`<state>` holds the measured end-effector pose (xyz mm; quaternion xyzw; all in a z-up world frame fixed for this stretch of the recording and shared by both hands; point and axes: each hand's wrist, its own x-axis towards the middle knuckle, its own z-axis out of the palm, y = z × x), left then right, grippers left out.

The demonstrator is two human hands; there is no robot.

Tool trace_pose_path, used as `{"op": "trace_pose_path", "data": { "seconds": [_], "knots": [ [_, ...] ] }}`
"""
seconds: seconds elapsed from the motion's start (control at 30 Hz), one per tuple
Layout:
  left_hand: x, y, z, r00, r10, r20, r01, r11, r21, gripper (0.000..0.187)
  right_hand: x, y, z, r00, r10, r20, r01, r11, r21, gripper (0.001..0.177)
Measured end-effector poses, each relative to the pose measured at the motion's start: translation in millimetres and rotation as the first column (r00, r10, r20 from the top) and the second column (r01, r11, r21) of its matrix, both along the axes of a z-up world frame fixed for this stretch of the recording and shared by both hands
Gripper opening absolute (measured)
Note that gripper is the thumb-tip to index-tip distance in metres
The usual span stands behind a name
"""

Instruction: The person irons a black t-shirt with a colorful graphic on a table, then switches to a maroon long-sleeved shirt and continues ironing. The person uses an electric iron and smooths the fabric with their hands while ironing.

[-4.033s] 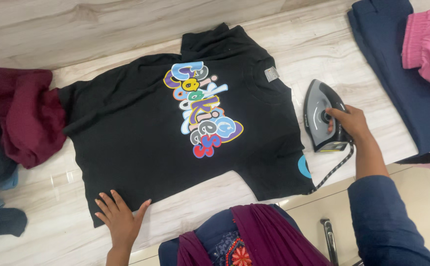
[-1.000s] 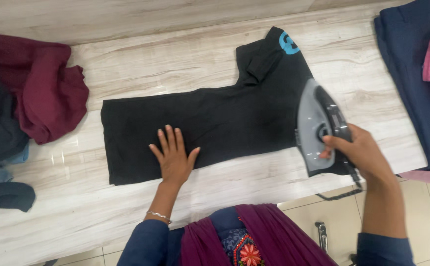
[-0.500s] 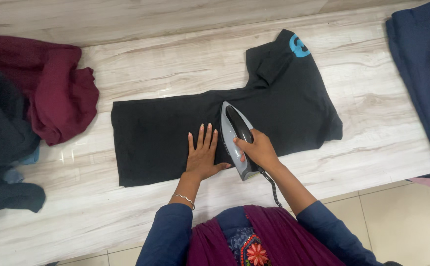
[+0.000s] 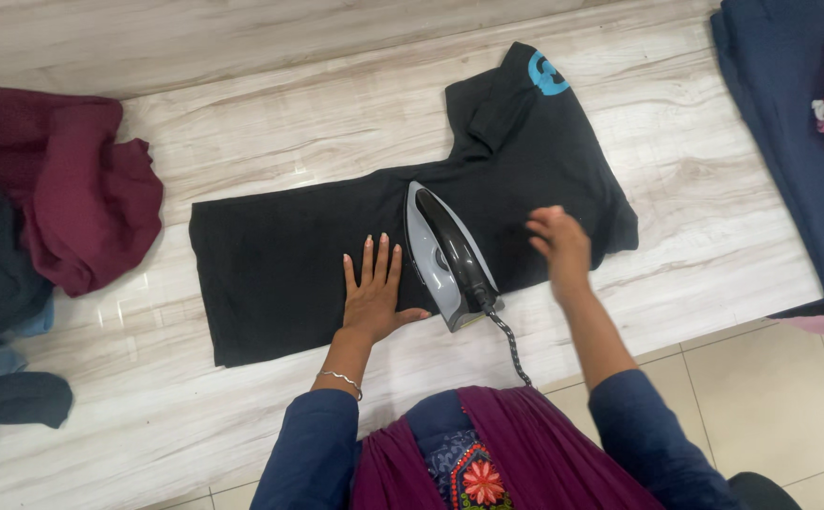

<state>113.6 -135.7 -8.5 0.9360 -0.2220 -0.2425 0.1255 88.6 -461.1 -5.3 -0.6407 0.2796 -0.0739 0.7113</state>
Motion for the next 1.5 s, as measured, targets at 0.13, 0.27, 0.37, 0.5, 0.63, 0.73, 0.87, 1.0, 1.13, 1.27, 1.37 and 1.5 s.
{"op": "trace_pose_path", "data": {
  "seconds": [0.13,0.27,0.37,0.5,0.63,0.73,0.87,1.0,1.13,1.27,1.37,1.5],
  "knots": [
    [0.4,-0.6,-2.7,1.000,0.001,0.010,0.000,1.000,-0.014,0.137,-16.8,-95.5,-1.3,0.894,-0.407,-0.186,0.373,0.908,-0.191,0.045],
    [0.6,-0.4,-3.0,1.000,-0.001,-0.002,0.001,1.000,0.005,0.137,-1.8,-42.9,18.5,0.995,-0.024,-0.100,-0.014,0.932,-0.362,0.034],
    [-0.9,-1.4,-2.1,1.000,0.000,0.000,0.000,1.000,0.013,0.139,2.8,54.9,36.6,0.830,0.449,-0.332,-0.540,0.797,-0.270,0.044],
    [3.4,-2.8,1.4,1.000,-0.007,-0.011,0.008,0.999,0.051,0.140,19.9,118.9,71.8,0.758,0.535,-0.373,-0.598,0.798,-0.072,0.035],
    [-0.1,-3.7,0.1,1.000,-0.002,-0.006,0.002,0.998,0.059,0.141,27.8,126.5,84.2,0.796,0.522,-0.307,-0.537,0.843,0.038,0.027],
    [2.0,-3.2,1.8,1.000,-0.004,-0.015,0.005,0.998,0.067,0.142,28.4,128.5,81.3,0.810,0.499,-0.308,-0.514,0.857,0.037,0.026],
    [2.5,-3.6,3.9,1.000,-0.010,-0.023,0.012,0.998,0.070,0.142,19.4,130.5,79.0,0.825,0.478,-0.301,-0.511,0.859,-0.035,0.023],
    [1.4,-3.1,0.5,1.000,-0.010,-0.009,0.010,0.998,0.069,0.142,27.1,130.0,77.9,0.846,0.442,-0.297,-0.471,0.882,-0.030,0.022],
    [0.2,-2.3,0.2,1.000,-0.004,0.005,0.004,0.999,0.044,0.143,28.3,126.0,79.9,0.841,0.460,-0.286,-0.483,0.876,-0.012,0.022],
    [3.9,-2.7,8.7,0.999,-0.005,-0.044,0.007,0.998,0.065,0.145,20.3,126.6,86.3,0.749,0.611,-0.254,-0.627,0.779,0.026,0.021],
    [3.7,-2.9,11.0,0.998,0.002,-0.062,0.003,0.997,0.078,0.148,16.6,135.0,83.5,0.755,0.579,-0.307,-0.607,0.794,0.006,0.021],
    [-0.5,2.5,6.2,0.997,-0.018,-0.071,0.023,0.998,0.060,0.143,24.1,146.0,78.1,0.802,0.507,-0.315,-0.544,0.838,-0.036,0.020]
  ]
}}
